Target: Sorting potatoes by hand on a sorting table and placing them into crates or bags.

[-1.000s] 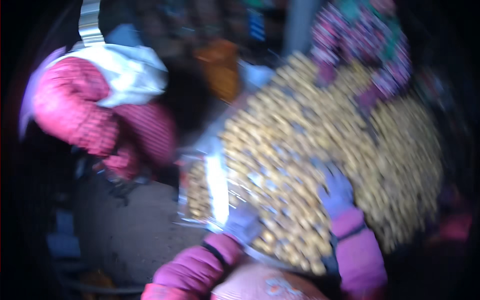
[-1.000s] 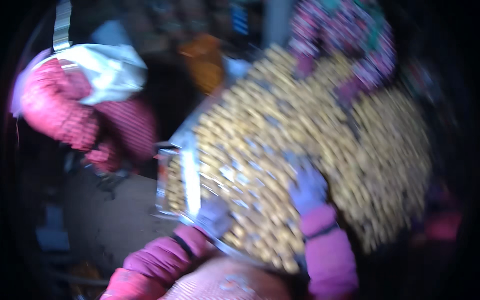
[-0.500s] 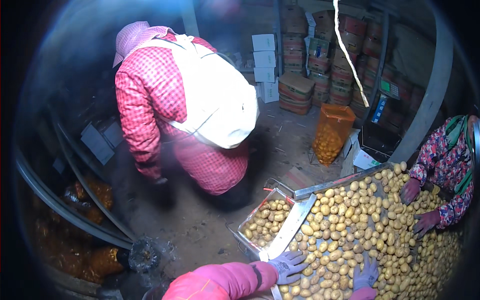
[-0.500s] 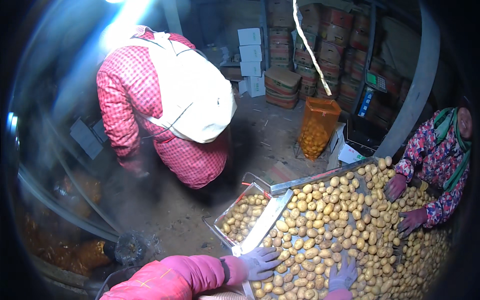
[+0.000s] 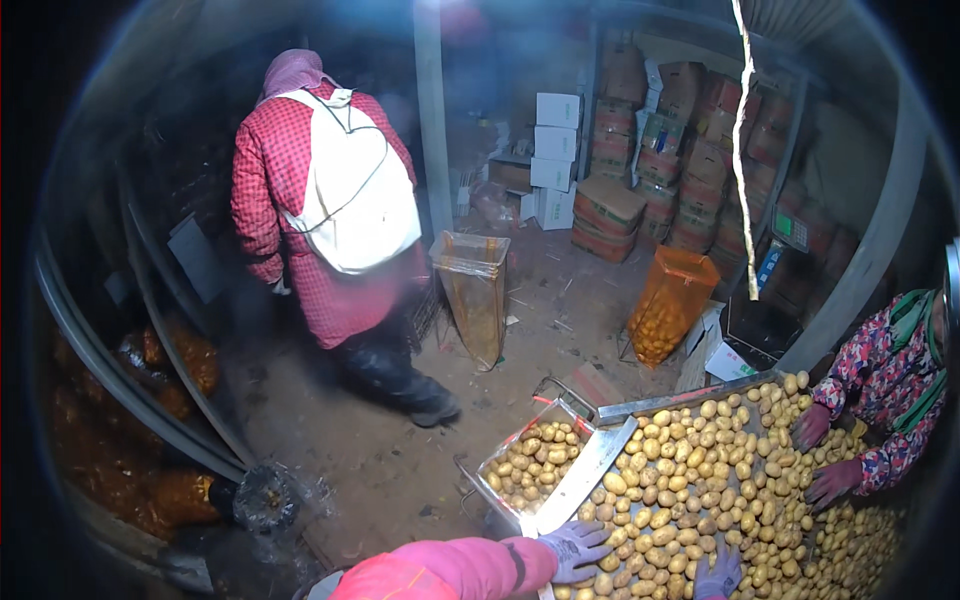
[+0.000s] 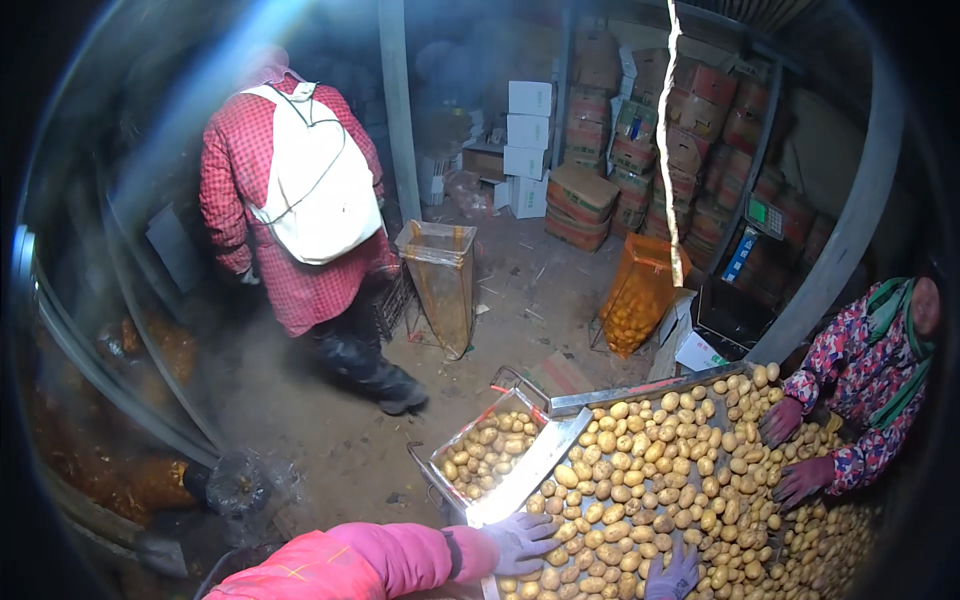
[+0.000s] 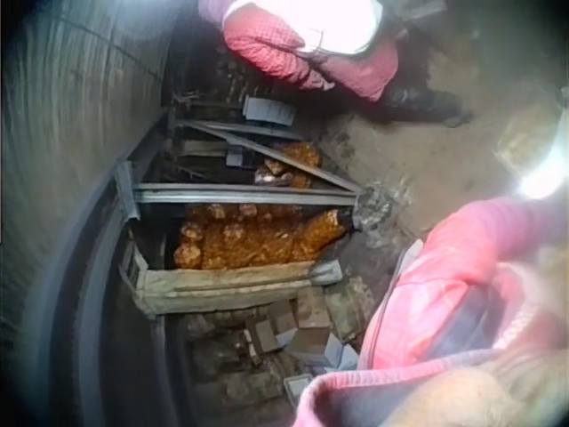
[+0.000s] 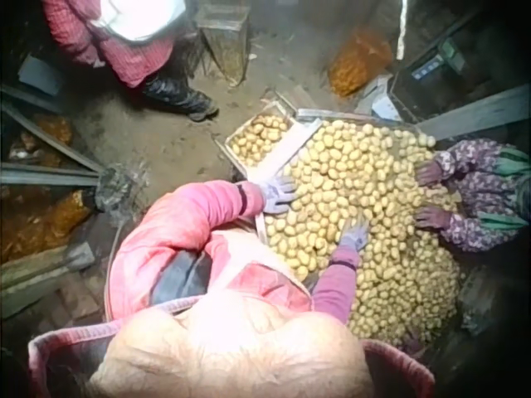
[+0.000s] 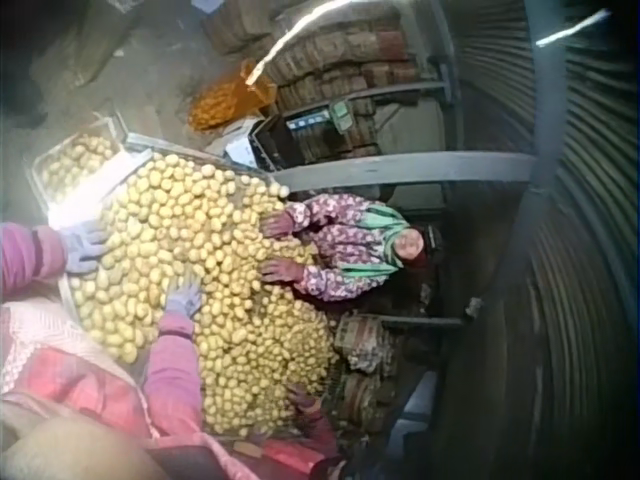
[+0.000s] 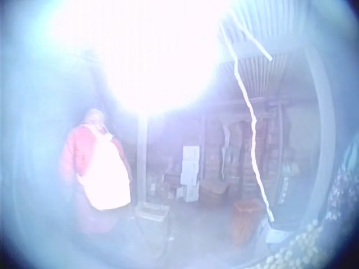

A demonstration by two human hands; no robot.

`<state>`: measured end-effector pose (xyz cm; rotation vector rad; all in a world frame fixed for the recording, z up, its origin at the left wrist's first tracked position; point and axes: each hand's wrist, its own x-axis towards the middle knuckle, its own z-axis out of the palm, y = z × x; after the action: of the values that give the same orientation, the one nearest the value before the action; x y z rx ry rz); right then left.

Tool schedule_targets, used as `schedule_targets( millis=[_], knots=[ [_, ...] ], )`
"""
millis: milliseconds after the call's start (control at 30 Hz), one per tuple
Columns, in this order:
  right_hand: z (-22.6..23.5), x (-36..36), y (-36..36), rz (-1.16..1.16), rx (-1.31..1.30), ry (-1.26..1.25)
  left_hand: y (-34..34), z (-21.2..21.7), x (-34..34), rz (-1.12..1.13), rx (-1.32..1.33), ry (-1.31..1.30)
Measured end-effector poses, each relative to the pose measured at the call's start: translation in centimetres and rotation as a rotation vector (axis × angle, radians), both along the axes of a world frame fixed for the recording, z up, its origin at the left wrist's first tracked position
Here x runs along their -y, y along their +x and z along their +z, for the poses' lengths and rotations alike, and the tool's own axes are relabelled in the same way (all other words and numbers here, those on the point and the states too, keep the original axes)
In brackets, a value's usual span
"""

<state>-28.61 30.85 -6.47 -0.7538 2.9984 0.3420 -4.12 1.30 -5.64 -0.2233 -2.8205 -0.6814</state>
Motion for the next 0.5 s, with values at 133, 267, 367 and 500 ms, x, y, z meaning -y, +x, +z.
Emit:
schedule_targets(
  millis=[133,267,367,500],
  knots=[
    [-1.4,-0.6,-0.4,-0.088,0.462,-0.829,0.3,0.6,0.0,0.004,0.028,0.056],
    [0.4,0.2,0.7,-0.057,0.116,-0.217,0.3,0.6,0.0,0.017,0.108,0.053],
    [3.2,1.7,2.2,-0.155,0.161,-0.176,0.3,0.0,-0.2,0.040,0.114,0.083],
    [5.1,3.0,4.1,-0.125,0.092,-0.168,0.1,-1.2,-0.4,0.080,0.006,0.151]
  ],
)
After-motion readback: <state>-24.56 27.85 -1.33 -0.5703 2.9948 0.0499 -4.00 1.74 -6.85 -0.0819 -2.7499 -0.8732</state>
